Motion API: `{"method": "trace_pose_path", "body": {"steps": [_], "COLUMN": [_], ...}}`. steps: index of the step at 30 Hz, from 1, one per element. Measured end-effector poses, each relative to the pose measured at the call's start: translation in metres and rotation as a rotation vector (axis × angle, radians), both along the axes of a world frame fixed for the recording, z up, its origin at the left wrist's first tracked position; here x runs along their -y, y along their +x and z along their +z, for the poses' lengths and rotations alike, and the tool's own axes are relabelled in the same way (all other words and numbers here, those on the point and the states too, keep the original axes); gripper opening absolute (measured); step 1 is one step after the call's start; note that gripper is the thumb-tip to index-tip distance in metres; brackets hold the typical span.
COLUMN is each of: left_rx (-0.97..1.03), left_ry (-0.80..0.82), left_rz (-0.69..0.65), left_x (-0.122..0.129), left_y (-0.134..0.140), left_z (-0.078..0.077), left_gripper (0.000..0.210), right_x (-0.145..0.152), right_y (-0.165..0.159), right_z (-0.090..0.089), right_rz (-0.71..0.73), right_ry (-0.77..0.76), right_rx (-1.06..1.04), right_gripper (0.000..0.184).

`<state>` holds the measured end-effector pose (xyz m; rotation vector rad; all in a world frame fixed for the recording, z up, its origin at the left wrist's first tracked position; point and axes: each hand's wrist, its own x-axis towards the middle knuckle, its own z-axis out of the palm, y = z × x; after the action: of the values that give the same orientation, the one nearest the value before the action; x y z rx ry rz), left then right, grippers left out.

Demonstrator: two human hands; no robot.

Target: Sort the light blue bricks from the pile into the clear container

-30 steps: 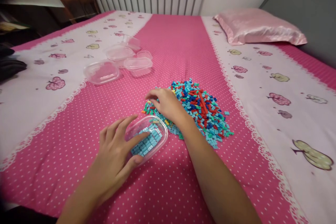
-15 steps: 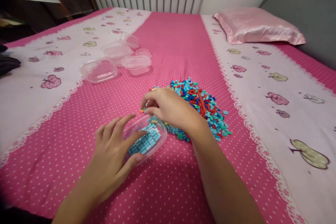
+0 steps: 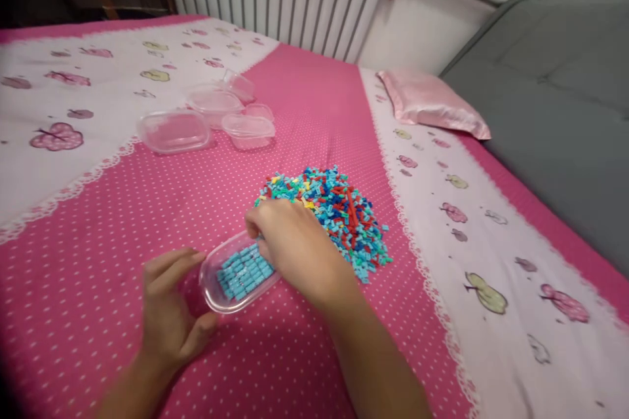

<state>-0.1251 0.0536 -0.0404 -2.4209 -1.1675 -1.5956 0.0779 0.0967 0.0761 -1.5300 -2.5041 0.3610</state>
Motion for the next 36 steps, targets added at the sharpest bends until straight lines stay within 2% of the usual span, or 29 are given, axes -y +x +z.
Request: {"method": "trace_pose_path", "body": {"steps": [4, 10, 18, 28, 36], "left_rx": [-0.05, -0.118, -0.136, -0.134, -0.143], "left_ry": [0.007, -0.057, -0.096, -0.134, -0.156], "left_rz": [-0.044, -0.036, -0.058, -0.074, -0.089], "left_x": [-0.003, -0.001, 0.0, 0.001, 0.002], "left_y": [0.002, 0.006, 0.008, 0.009, 0.009], "left_z": [-0.002, -0.005, -0.005, -0.006, -0.004], "left_gripper": [0.07, 0.081, 0.079, 0.074, 0.068], "right_x": [0.003, 0.007, 0.014, 0.009, 0.008], "right_y": [-0.016, -0.026, -0.012, -0.014, -0.016], "right_z": [0.003, -0.01, -0.017, -0.045, -0.041], "right_rz": [-0.071, -0.068, 0.0, 0.087, 0.121], "right_ry": [0.019, 0.076, 0.251, 0.41, 0.456], "right_rx": [0.114, 0.241, 0.37, 0.373, 0.412], "right_gripper": [0.017, 0.017, 0.019, 0.015, 0.011]}}
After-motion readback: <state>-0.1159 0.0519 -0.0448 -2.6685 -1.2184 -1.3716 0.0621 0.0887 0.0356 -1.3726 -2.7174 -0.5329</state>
